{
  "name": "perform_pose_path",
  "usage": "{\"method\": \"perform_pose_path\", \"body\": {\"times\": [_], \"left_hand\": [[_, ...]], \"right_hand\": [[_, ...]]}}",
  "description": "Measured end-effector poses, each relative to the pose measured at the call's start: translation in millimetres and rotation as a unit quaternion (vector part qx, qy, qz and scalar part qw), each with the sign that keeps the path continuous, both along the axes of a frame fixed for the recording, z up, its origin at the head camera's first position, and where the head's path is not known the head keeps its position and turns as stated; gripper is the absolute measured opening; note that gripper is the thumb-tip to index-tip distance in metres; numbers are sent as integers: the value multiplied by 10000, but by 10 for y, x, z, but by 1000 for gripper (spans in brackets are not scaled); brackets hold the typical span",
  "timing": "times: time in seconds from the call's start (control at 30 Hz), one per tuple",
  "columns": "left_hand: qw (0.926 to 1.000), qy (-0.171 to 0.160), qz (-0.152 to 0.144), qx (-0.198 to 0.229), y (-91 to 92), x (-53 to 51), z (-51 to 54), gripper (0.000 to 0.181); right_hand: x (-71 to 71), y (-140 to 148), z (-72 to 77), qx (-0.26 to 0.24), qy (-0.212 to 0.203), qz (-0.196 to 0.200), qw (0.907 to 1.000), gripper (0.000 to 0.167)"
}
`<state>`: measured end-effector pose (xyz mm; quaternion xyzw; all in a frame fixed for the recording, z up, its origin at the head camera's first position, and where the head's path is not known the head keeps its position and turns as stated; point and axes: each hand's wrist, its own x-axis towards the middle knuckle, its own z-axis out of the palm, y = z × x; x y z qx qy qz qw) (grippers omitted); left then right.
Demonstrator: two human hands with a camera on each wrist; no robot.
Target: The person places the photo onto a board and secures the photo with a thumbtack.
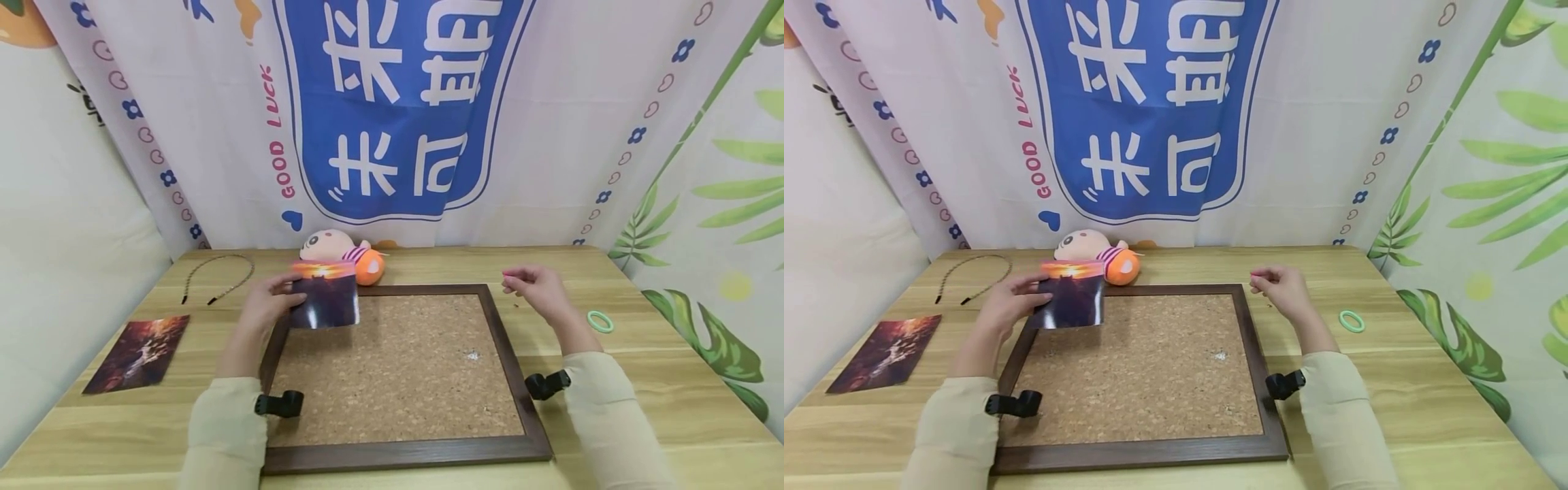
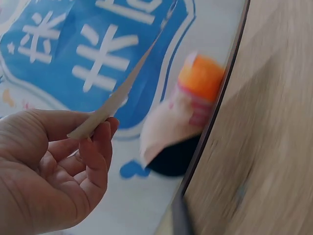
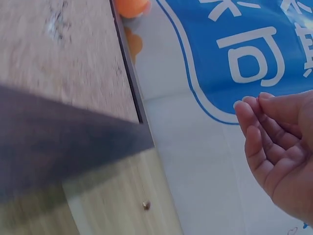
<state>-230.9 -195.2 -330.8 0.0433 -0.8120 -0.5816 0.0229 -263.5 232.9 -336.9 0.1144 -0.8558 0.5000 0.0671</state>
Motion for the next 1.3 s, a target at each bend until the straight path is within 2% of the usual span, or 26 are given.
{"method": "perform_pose_path", "body": {"times": [0.23, 0.4, 0.63, 0.8, 0.93, 1.1, 1.23, 1.3], "left_hand": [[9995, -259, -171, 94, 433, -132, -39, 45], [9992, -298, -224, 121, 752, -200, -127, 43], [9992, -1, -387, -12, 1212, -258, -255, 39], [9983, 116, -569, 96, 1497, -277, -328, 39], [9970, 57, -749, 166, 1678, -284, -387, 39], [9954, -33, -952, 22, 1836, -292, -469, 39], [9943, -15, -1039, -253, 1926, -289, -502, 40], [9927, 39, -1087, -519, 1957, -288, -520, 39]], "right_hand": [[-63, -155, -15, -818, -209, 40, 9964, 25], [-123, -249, -51, -1090, -223, 30, 9938, 26], [-195, -335, -76, -1193, -68, 23, 9928, 23], [-232, -357, -89, -1310, -67, 51, 9913, 24], [-254, -365, -107, -1443, -193, 106, 9893, 23], [-264, -361, -138, -1541, -310, 115, 9875, 23], [-272, -353, -179, -1608, -379, 100, 9862, 23], [-277, -355, -201, -1639, -434, 85, 9855, 23]]}}
